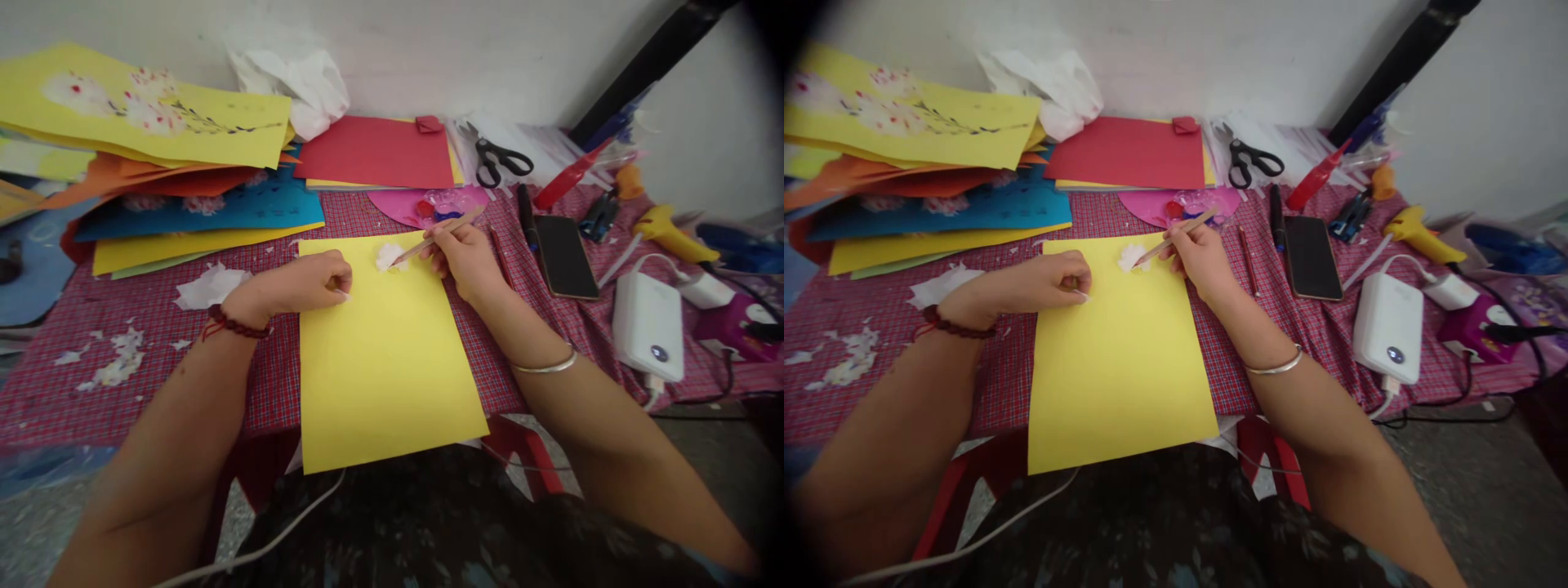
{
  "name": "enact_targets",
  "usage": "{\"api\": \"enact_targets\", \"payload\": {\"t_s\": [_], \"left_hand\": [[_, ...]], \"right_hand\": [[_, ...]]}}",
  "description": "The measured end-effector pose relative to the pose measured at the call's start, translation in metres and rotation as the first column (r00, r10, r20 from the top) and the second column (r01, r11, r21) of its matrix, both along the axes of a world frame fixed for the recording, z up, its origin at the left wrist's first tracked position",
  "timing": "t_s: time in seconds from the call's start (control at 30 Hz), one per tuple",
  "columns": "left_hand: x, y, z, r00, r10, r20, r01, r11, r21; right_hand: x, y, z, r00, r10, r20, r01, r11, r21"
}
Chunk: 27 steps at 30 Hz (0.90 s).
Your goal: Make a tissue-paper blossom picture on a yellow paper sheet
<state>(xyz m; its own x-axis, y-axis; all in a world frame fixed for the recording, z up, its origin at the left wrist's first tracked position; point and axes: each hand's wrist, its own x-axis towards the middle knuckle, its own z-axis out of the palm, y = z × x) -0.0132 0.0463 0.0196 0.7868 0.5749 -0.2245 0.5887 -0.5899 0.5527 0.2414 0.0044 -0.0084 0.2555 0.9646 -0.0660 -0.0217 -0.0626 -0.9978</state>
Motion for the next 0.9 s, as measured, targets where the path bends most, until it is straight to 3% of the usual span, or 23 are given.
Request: {"api": "enact_targets", "payload": {"t_s": [0.17,0.33,0.53,0.7,0.9], "left_hand": [[-0.004,-0.002,0.007,0.968,0.126,0.219,-0.096,0.985,-0.141],[0.010,-0.004,0.018,0.890,0.315,0.330,-0.171,0.900,-0.400],[0.036,-0.005,0.005,0.833,0.388,0.394,-0.254,0.901,-0.351],[0.038,-0.011,-0.004,0.799,0.488,0.351,-0.354,0.854,-0.382],[0.030,-0.014,0.000,0.795,0.449,0.408,-0.346,0.888,-0.302]], "right_hand": [[0.003,0.002,-0.002,0.999,-0.004,-0.043,0.003,1.000,-0.005],[0.006,0.003,-0.001,0.997,-0.003,-0.077,0.002,1.000,-0.013],[0.002,0.001,0.005,0.998,0.012,-0.065,-0.014,0.999,-0.036],[0.000,0.001,0.007,0.999,0.012,-0.048,-0.014,0.999,-0.040],[0.000,0.002,0.007,0.999,0.005,-0.052,-0.008,0.998,-0.056]]}}
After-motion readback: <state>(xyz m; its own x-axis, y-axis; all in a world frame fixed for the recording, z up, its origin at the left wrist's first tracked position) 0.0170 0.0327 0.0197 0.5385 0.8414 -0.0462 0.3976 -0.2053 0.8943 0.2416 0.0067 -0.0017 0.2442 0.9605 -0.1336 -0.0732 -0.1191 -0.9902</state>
